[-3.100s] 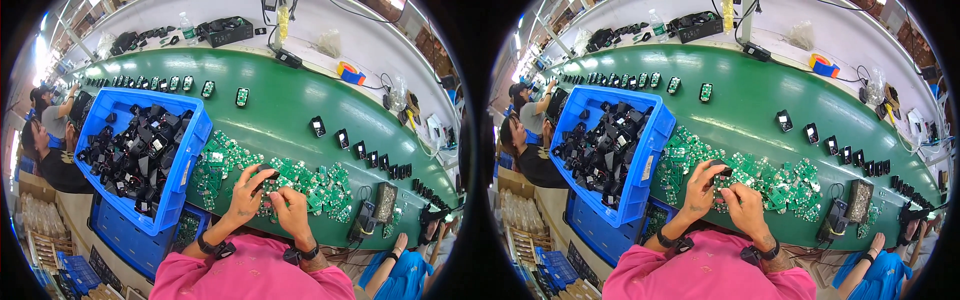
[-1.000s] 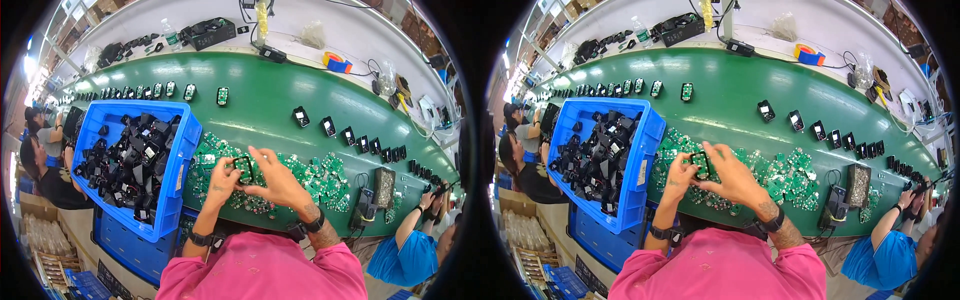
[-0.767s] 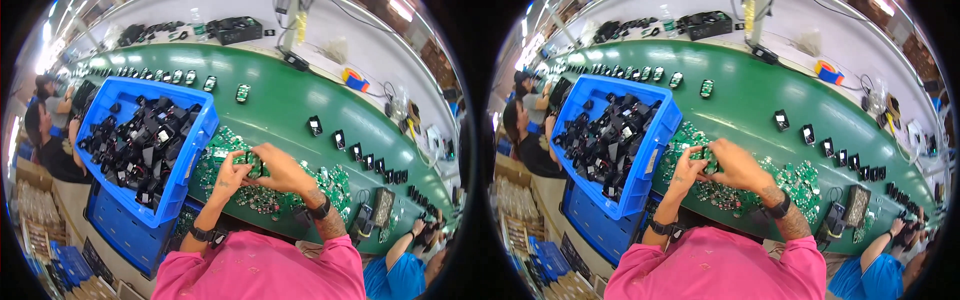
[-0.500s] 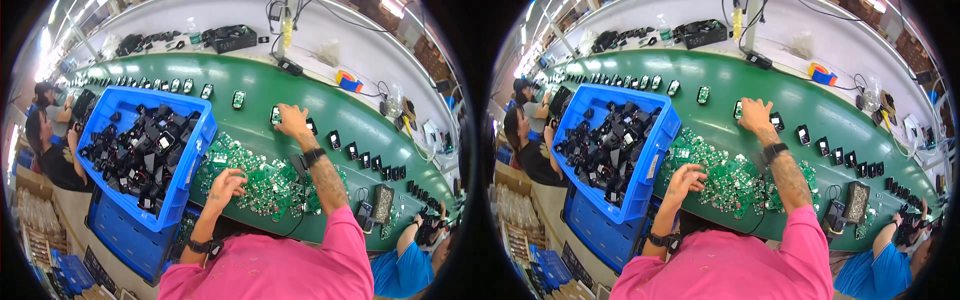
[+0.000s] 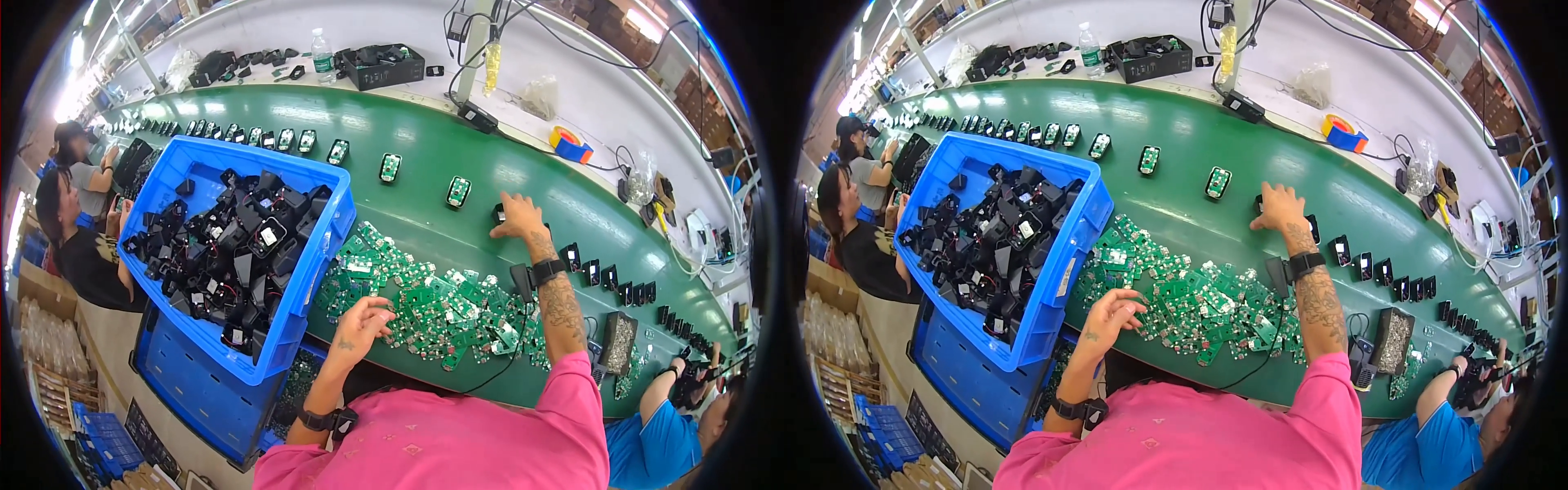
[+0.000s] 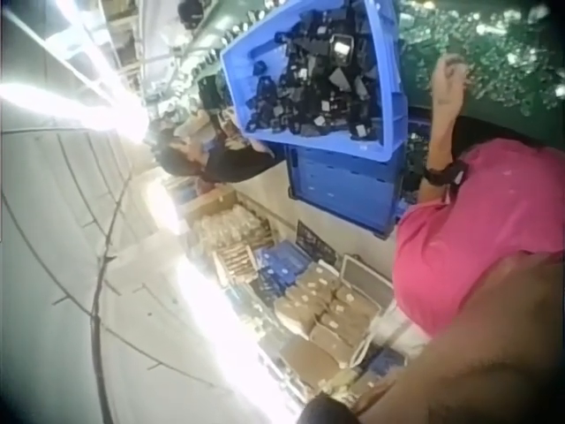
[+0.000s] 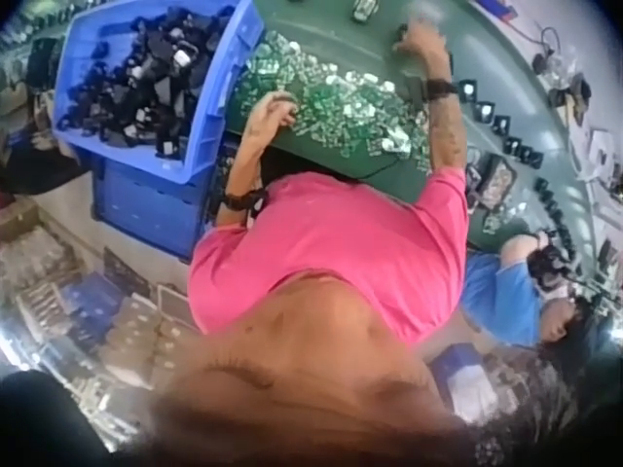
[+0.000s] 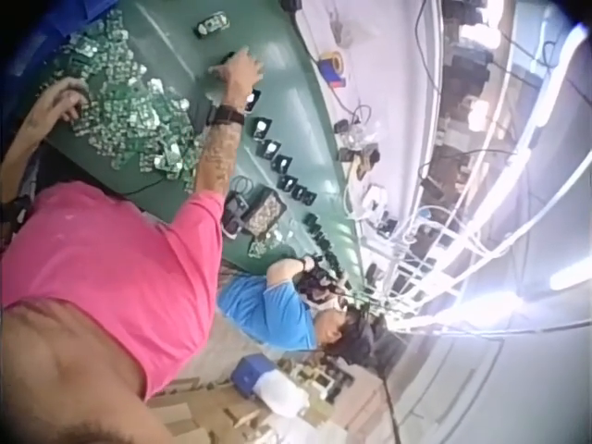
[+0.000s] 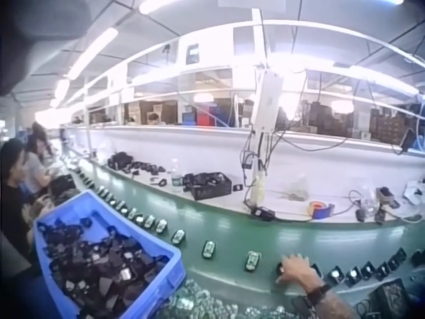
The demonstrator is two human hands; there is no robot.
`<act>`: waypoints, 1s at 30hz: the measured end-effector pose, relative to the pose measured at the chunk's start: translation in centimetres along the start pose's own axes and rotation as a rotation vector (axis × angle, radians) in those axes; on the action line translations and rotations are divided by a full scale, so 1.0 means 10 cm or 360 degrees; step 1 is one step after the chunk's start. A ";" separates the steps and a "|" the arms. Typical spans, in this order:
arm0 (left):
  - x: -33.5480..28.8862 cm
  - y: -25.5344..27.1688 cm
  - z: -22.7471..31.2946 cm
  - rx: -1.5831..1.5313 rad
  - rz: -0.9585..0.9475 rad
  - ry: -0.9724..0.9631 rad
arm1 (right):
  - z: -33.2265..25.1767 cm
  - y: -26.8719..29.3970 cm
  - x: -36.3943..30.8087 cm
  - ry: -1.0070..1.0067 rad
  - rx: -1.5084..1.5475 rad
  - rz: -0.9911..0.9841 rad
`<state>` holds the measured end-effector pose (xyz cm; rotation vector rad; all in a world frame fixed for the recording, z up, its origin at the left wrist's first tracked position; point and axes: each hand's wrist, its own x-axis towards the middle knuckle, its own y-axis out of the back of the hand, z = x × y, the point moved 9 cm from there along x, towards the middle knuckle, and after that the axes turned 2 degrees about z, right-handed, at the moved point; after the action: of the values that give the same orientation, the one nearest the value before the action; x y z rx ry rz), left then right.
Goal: The person picks up a circuit board and a black plastic housing, fits the board into the housing by hand, and places the assembled unit onto the green conveyor belt. This process is repeated multiple times throughout the video.
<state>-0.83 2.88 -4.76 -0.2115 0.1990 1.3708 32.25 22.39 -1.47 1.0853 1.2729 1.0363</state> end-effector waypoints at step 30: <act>0.07 -0.08 -0.18 -0.0574 0.0137 0.0104 | -0.26 -0.58 0.91 -0.0305 0.1392 0.0588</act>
<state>0.05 2.88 -6.61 -0.5543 0.0130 1.4805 29.92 30.29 -8.94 2.0904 1.4250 0.5868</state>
